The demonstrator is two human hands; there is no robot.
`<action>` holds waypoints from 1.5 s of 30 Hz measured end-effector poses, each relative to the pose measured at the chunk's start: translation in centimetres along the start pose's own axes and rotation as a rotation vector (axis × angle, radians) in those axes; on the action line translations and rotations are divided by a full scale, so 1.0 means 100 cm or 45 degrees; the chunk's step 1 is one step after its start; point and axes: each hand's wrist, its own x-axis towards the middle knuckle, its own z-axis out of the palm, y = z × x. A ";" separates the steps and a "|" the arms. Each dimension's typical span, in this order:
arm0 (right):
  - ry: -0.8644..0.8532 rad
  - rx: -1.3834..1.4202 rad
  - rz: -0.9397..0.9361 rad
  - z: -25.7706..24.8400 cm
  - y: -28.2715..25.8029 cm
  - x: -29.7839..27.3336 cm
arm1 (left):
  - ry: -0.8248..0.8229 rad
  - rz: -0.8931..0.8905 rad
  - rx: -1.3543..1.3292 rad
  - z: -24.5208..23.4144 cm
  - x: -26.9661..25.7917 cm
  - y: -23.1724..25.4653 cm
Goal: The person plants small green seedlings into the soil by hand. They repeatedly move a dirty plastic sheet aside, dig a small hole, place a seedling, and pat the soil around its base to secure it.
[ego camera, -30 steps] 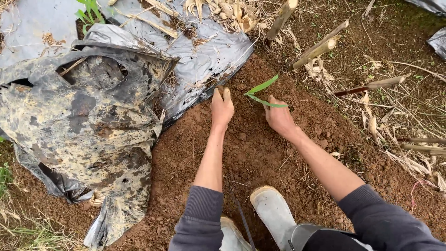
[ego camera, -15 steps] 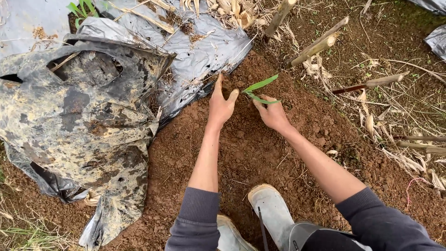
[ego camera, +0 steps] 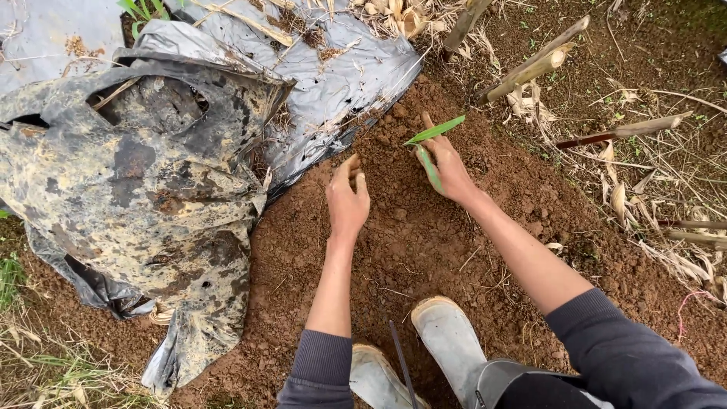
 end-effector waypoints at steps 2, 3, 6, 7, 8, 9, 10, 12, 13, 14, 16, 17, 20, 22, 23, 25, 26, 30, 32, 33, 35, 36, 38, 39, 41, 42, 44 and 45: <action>0.209 -0.191 0.099 0.010 0.038 -0.003 | -0.313 0.077 0.360 -0.004 -0.013 0.027; 0.208 -0.192 0.096 0.004 0.059 -0.010 | -0.310 0.078 0.359 0.001 -0.019 0.020; 0.456 -0.496 0.235 -0.019 0.092 -0.026 | -0.672 0.287 0.984 0.005 -0.033 -0.001; 0.579 -0.538 0.379 -0.034 0.087 -0.029 | -0.688 0.339 1.022 0.004 -0.035 -0.008; 0.703 -0.584 0.539 -0.050 0.084 -0.038 | -0.720 0.394 1.057 0.004 -0.040 -0.015; 0.697 -0.586 0.547 -0.055 0.058 -0.037 | -0.728 0.388 1.053 -0.006 -0.033 -0.013; 0.631 -0.565 0.641 -0.062 0.033 -0.040 | -0.662 0.336 1.083 -0.014 -0.026 -0.011; 0.567 -0.549 0.742 -0.054 0.015 -0.054 | -0.604 0.288 1.105 -0.026 -0.013 -0.007; 0.583 -0.597 0.511 -0.039 0.022 -0.066 | -0.661 0.308 1.182 -0.031 -0.007 -0.004; 0.592 -0.640 0.271 -0.024 0.029 -0.076 | -0.709 0.326 1.260 -0.037 0.000 -0.001; 0.438 -0.580 0.143 0.018 0.026 -0.104 | -0.724 0.382 1.294 -0.029 0.007 -0.014; 0.286 -0.512 0.016 0.040 0.024 -0.118 | -0.738 0.437 1.333 -0.027 0.010 -0.021; -0.321 -0.603 0.159 0.065 -0.027 -0.095 | -0.754 0.440 1.361 -0.030 0.019 -0.023; -0.390 -0.628 0.174 0.075 -0.026 -0.077 | -0.717 0.492 1.389 -0.028 0.017 -0.035; -0.443 -0.667 0.182 0.078 -0.026 -0.065 | -0.666 0.564 1.413 -0.026 0.019 -0.039; -0.464 -0.652 0.189 0.083 -0.028 -0.053 | -0.610 0.545 1.393 -0.018 0.023 -0.056; -0.468 -0.647 0.215 0.082 -0.025 -0.048 | -0.566 0.550 1.362 -0.006 0.028 -0.064; -0.320 -0.664 0.066 0.106 0.020 -0.038 | -0.530 0.594 1.398 0.000 0.034 -0.068; -0.211 -1.007 -0.272 0.116 0.033 -0.037 | -0.536 0.707 1.524 0.004 0.035 -0.065; -0.193 -1.002 -0.268 0.121 0.042 -0.044 | -0.537 0.721 1.537 0.003 0.027 -0.066; -0.238 -1.005 -0.343 0.121 0.066 -0.042 | -0.470 0.930 1.680 0.008 0.027 -0.067; -0.229 -1.013 -0.337 0.110 0.066 -0.040 | -0.469 0.943 1.677 0.016 0.031 -0.079; -0.104 -0.519 0.058 0.095 0.067 -0.044 | -0.335 1.139 1.528 0.030 0.030 -0.110; -0.105 -0.515 0.079 0.086 0.060 -0.051 | -0.357 1.142 1.521 0.032 0.019 -0.103; 0.112 -0.260 0.267 0.055 0.047 -0.035 | -0.252 0.631 1.050 0.036 0.021 -0.075; 0.120 -0.262 0.264 0.037 0.022 -0.030 | -0.248 0.640 1.050 0.037 0.024 -0.057; 0.005 0.272 0.558 0.004 -0.027 -0.019 | -0.265 0.315 0.522 0.036 0.030 -0.024; 0.010 0.276 0.558 0.002 -0.025 -0.019 | -0.268 0.319 0.526 0.038 0.030 -0.018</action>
